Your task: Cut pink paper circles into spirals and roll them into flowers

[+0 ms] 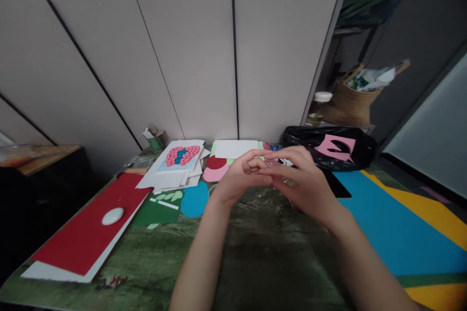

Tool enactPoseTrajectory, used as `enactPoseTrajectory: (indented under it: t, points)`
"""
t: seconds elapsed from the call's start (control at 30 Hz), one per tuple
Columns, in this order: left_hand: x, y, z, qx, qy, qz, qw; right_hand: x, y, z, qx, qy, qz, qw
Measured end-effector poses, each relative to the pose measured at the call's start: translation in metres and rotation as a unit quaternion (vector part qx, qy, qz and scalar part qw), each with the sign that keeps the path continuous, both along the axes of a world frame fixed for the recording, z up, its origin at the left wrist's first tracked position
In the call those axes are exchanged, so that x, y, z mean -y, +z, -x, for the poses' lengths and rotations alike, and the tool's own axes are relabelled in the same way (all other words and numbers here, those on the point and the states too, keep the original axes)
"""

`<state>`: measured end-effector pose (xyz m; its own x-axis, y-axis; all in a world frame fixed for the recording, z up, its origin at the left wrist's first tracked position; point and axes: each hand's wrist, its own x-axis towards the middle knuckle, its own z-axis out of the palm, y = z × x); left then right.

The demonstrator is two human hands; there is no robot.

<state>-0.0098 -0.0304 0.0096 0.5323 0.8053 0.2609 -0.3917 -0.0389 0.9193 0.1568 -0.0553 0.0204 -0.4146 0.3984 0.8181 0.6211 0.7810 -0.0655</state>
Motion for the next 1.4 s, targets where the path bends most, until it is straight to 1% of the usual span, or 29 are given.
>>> enactPoseTrajectory:
  t: [0.1,0.2,0.3,0.4,0.47,0.57,0.77,0.87,1.03,1.2,1.3,1.4]
  points:
    - [-0.001,-0.001,0.006,-0.038,-0.015,-0.027,0.999,0.002,0.000,-0.001,0.035,0.011,0.000,0.999]
    - [0.000,0.001,0.011,-0.087,-0.019,-0.053,0.995,0.004,-0.001,0.000,0.060,0.014,0.011,0.998]
    - [0.002,0.005,0.013,-0.125,-0.003,-0.077,0.989,0.004,-0.002,0.001,0.064,0.014,0.024,0.998]
    - [0.004,0.007,0.012,-0.136,0.019,-0.096,0.986,0.002,-0.003,0.001,0.044,0.011,0.009,0.999]
    - [0.004,0.007,0.010,-0.115,0.026,-0.085,0.989,0.001,-0.004,0.001,0.013,-0.007,-0.007,1.000]
    - [0.003,0.005,0.003,-0.053,0.027,-0.037,0.998,0.000,-0.006,0.004,-0.044,-0.038,-0.022,0.998]
    - [0.001,-0.002,-0.014,0.055,-0.005,0.046,0.997,-0.002,-0.013,0.015,-0.159,-0.039,-0.031,0.986]
    - [0.000,-0.004,-0.017,0.082,-0.010,0.057,0.995,-0.003,-0.014,0.017,-0.179,-0.042,-0.027,0.982]
    - [0.000,-0.001,-0.011,0.084,0.016,0.043,0.995,-0.002,-0.009,0.016,-0.122,-0.031,-0.013,0.992]
    - [-0.001,0.000,-0.001,0.048,-0.014,0.030,0.998,0.001,-0.007,0.014,-0.080,-0.021,0.005,0.997]
    - [-0.002,0.001,0.005,-0.001,-0.010,0.008,1.000,0.002,-0.006,0.009,-0.037,-0.015,0.020,0.999]
    - [0.000,0.004,0.014,-0.098,-0.006,-0.045,0.994,0.005,-0.004,0.004,0.026,0.011,0.062,0.998]
